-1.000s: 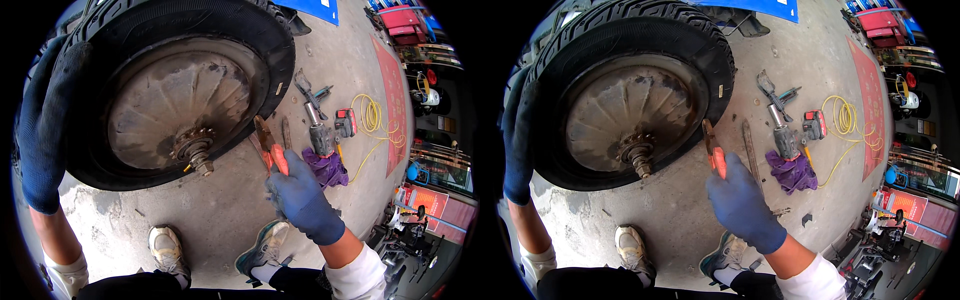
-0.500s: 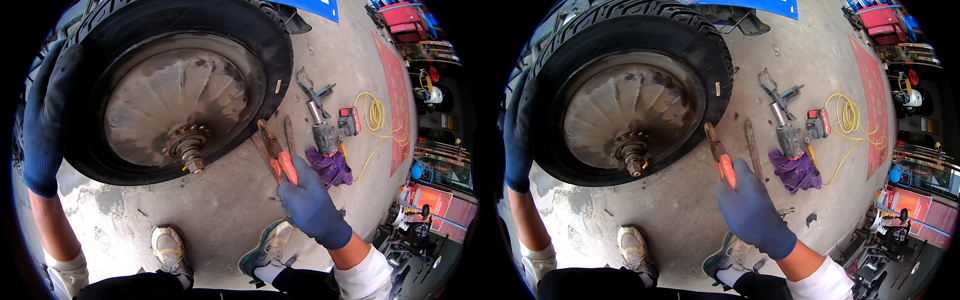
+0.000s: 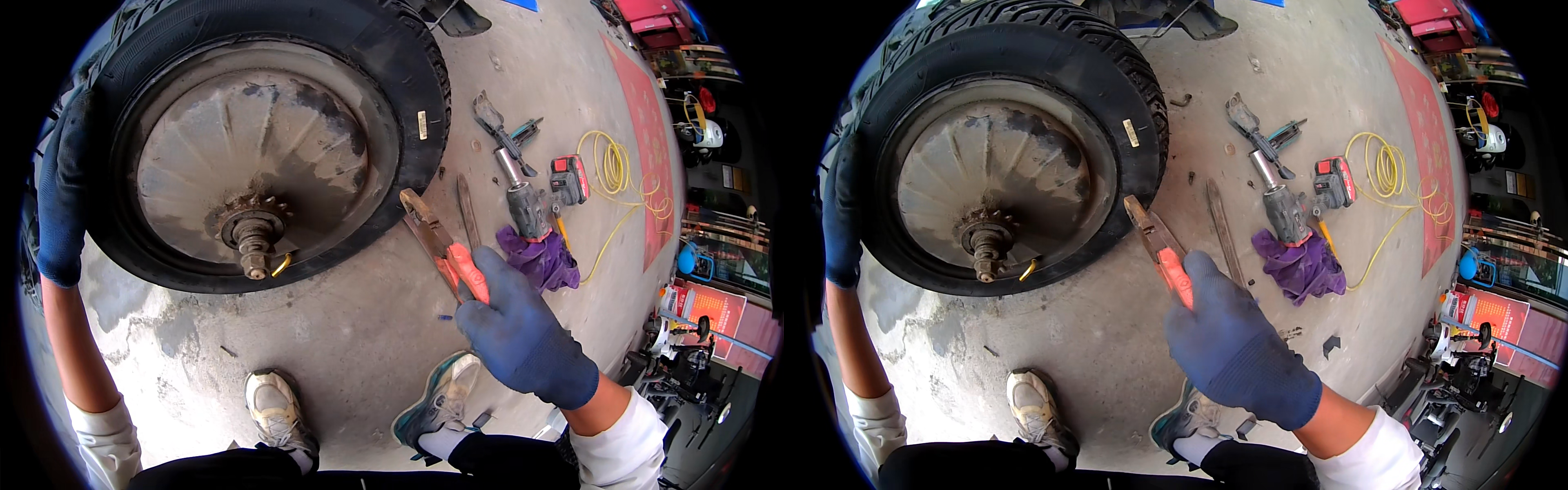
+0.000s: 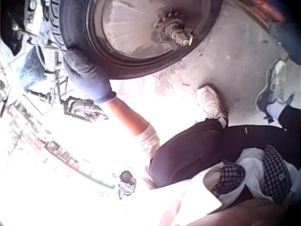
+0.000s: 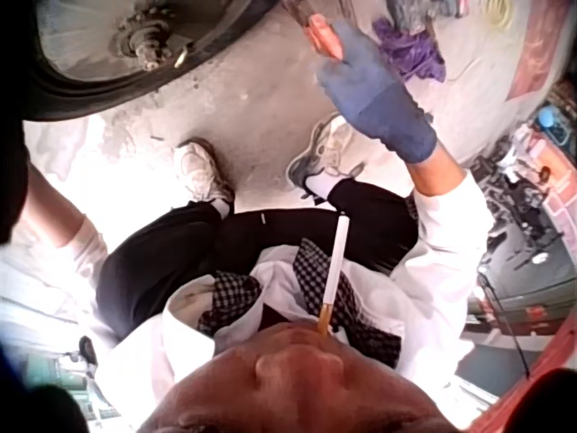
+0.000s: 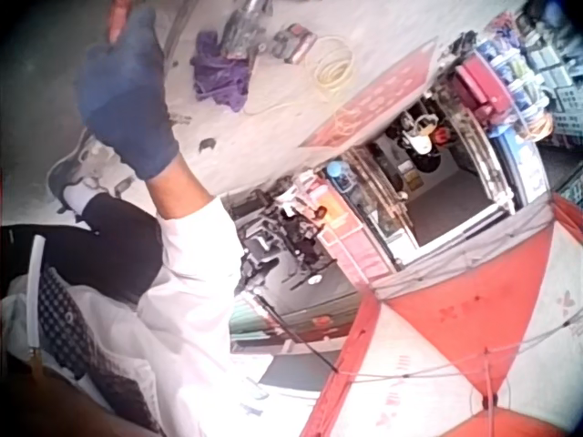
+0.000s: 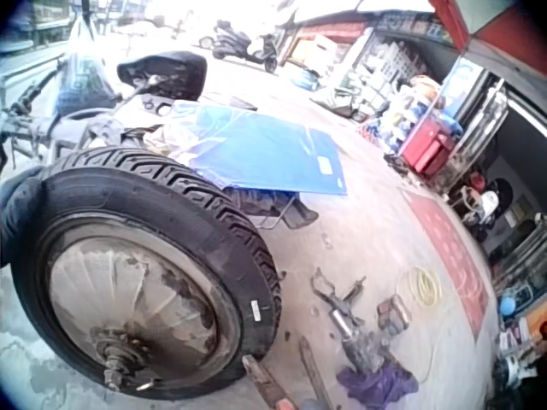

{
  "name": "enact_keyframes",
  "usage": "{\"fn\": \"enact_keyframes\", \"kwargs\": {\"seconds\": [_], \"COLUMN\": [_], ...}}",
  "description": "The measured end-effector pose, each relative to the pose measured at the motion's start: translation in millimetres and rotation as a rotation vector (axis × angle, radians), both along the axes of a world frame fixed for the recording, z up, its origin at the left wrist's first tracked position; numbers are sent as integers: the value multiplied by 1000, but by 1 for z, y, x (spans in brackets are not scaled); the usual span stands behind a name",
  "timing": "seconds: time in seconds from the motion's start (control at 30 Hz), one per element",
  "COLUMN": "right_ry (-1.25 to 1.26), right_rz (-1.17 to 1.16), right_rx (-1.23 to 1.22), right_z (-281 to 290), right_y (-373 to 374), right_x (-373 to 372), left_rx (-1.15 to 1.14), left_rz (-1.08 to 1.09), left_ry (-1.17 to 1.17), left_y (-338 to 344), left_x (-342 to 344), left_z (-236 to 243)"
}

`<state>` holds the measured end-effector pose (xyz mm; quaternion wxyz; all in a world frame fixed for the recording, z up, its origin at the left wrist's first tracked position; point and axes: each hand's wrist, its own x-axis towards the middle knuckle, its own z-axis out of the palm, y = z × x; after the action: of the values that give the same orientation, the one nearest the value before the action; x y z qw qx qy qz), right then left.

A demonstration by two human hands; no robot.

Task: The person is sitting on the floor in a workshop, working on a motorcycle tire. They use a yellow air hose to inflate the tire and then use pliers to adjust the tire bead around the rim.

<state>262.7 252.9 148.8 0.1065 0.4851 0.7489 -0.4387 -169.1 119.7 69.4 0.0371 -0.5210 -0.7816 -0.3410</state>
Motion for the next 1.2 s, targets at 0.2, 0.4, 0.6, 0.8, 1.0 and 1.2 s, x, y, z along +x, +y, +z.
{"fn": "enact_keyframes", "kwargs": {"seconds": [0.2, 0.4, 0.6, 0.8, 1.0, 1.2], "right_ry": [23, 28, 161, 189, 195, 179], "right_rz": [2, -11, 366, 556, 565, 554], "right_rx": [-45, -99, 154, 271, 242, 203], "right_z": [-4, 5, 1, 2, 6, 11], "right_y": [-2, -3, -5, -5, -4, -5], "right_x": [5, 3, 15, 17, 16, 19], "left_rx": [21, -8, -10, -11, -9, -4], "left_rz": [25, -51, -63, -78, -81, -84], "left_ry": [-178, -107, -125, -141, -151, -160], "left_y": [8, 11, 17, 24, 25, 27], "left_x": [-10, -40, -42, -40, -39, -38], "left_z": [-7, -23, -26, -29, -28, -30]}}
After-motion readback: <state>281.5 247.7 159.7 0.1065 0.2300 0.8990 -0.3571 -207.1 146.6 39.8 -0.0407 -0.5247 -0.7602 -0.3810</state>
